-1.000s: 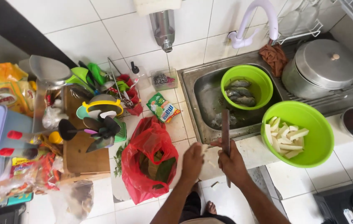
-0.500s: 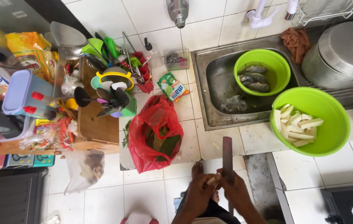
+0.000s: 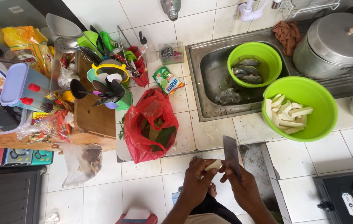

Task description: Cutting peeled cassava into sticks using a knife in a kitchen setting.

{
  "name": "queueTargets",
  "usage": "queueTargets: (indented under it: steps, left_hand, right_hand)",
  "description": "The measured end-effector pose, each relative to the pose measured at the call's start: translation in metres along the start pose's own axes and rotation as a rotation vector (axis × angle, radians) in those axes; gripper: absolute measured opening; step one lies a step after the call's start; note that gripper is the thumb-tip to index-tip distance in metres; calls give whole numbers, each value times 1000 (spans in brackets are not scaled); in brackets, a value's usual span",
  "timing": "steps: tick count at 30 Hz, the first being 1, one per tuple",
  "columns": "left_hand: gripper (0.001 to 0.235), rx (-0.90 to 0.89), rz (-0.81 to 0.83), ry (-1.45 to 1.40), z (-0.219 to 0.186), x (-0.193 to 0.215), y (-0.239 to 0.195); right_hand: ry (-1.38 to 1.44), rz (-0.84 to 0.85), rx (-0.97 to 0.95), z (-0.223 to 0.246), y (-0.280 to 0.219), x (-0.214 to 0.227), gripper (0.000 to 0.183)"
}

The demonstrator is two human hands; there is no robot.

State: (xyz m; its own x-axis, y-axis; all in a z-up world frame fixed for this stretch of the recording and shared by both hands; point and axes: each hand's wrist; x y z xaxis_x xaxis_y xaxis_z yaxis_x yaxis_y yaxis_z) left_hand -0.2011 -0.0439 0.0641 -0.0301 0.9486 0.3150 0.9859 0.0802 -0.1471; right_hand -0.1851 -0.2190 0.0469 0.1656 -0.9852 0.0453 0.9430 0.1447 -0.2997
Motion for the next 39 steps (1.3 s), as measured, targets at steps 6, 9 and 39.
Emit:
queueTargets:
  steps: [6, 9, 39]
  left_hand:
    - [27, 285, 164, -400, -2, -5, -13]
    - [17, 265, 169, -320, 2, -14, -22]
    - [28, 319, 856, 1026, 520, -236, 136]
  right_hand:
    - [81, -77, -68, 8, -12, 6, 42]
    - [182, -161, -299, -1, -13, 8, 29]
    - [747, -1122, -154, -361, 66, -4, 33]
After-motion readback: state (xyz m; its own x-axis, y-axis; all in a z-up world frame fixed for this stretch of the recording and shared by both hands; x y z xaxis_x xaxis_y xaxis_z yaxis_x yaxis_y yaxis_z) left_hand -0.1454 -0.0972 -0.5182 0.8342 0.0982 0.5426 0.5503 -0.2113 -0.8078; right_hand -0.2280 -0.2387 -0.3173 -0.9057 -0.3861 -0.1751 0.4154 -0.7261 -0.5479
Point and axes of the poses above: each hand's wrist, its own y-axis towards the middle knuckle, its own x-axis out of the back of the hand, z = x × y, and after that the axes turned 11 degrees about y, right-handed
